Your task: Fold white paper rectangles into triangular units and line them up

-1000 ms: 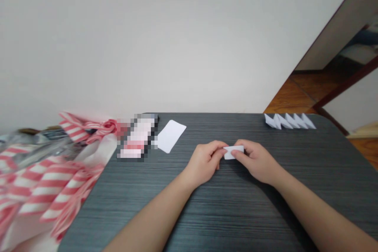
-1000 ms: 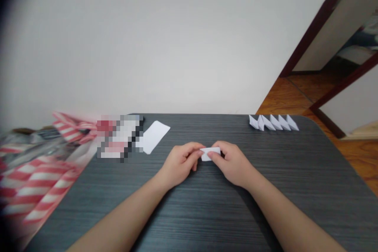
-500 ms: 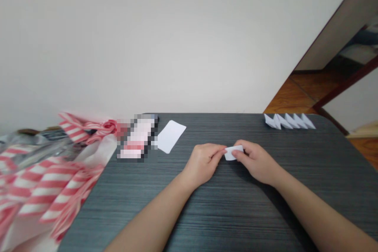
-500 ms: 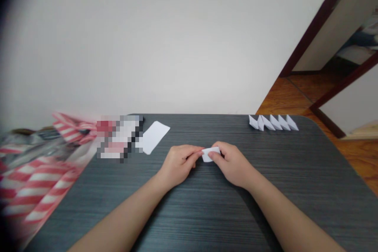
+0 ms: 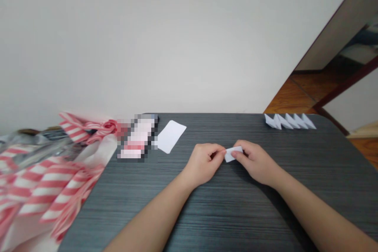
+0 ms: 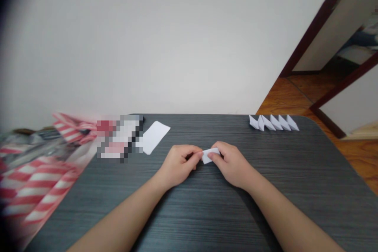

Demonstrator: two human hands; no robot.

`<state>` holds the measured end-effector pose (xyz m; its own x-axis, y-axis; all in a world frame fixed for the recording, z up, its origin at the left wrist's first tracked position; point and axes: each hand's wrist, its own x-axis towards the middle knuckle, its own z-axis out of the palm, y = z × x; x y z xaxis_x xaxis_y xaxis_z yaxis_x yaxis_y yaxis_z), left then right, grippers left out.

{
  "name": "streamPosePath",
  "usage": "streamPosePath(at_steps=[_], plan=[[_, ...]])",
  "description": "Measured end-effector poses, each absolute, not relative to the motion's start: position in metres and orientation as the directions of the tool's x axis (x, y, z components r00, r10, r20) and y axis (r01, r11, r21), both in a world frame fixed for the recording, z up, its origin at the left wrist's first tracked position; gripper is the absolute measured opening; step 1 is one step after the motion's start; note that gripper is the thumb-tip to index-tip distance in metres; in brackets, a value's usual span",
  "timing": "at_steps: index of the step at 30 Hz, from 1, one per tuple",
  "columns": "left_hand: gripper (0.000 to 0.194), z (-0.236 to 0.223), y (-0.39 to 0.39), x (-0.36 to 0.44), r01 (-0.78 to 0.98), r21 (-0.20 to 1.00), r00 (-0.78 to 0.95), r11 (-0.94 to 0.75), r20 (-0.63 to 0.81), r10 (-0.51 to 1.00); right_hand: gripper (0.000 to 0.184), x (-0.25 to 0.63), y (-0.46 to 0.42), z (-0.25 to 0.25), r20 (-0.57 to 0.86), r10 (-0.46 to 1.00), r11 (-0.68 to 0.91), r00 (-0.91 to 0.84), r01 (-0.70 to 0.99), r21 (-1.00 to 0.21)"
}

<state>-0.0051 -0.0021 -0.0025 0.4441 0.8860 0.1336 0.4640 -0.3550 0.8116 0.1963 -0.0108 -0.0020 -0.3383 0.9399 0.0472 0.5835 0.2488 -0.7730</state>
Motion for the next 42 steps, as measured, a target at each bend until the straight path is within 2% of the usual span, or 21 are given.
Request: streamPosePath(at_steps=[7, 19, 25, 32, 36, 42], plan=[[0.025, -0.0019, -0.0025, -0.0042, 0.413, 0.864, 0.432, -0.288, 0.092, 0.897, 0.009, 0.1950, -0.0116, -0.0006, 0.056, 0.937, 0.243, -0.345, 0.527, -0.814], [0.028, -0.0036, -0.0026, -0.0030, 0.410, 0.877, 0.457, -0.251, 0.040, 0.888, 0.019, 0.1933, -0.0115, 0.0033, 0.042, 0.931, 0.255, -0.362, 0.564, -0.785], [0.029, -0.0021, -0.0020, -0.0034, 0.409, 0.883, 0.407, -0.231, 0.050, 0.912, 0.025, 0.1940, -0.0111, 0.0028, -0.019, 0.937, 0.212, -0.350, 0.609, -0.764], [0.029, -0.0026, -0.0013, -0.0042, 0.390, 0.888, 0.425, -0.244, 0.062, 0.903, 0.031, 0.1953, -0.0118, 0.0037, 0.021, 0.924, 0.269, -0.382, 0.611, -0.745], [0.035, 0.0017, -0.0022, -0.0052, 0.402, 0.885, 0.447, -0.234, 0.033, 0.894, 0.026, 0.1952, -0.0128, 0.0014, -0.015, 0.925, 0.224, -0.379, 0.576, -0.786], [0.035, 0.0059, -0.0048, -0.0052, 0.371, 0.912, 0.444, -0.177, -0.006, 0.896, 0.024, 0.1960, -0.0131, 0.0043, -0.037, 0.914, 0.196, -0.404, 0.520, -0.831]])
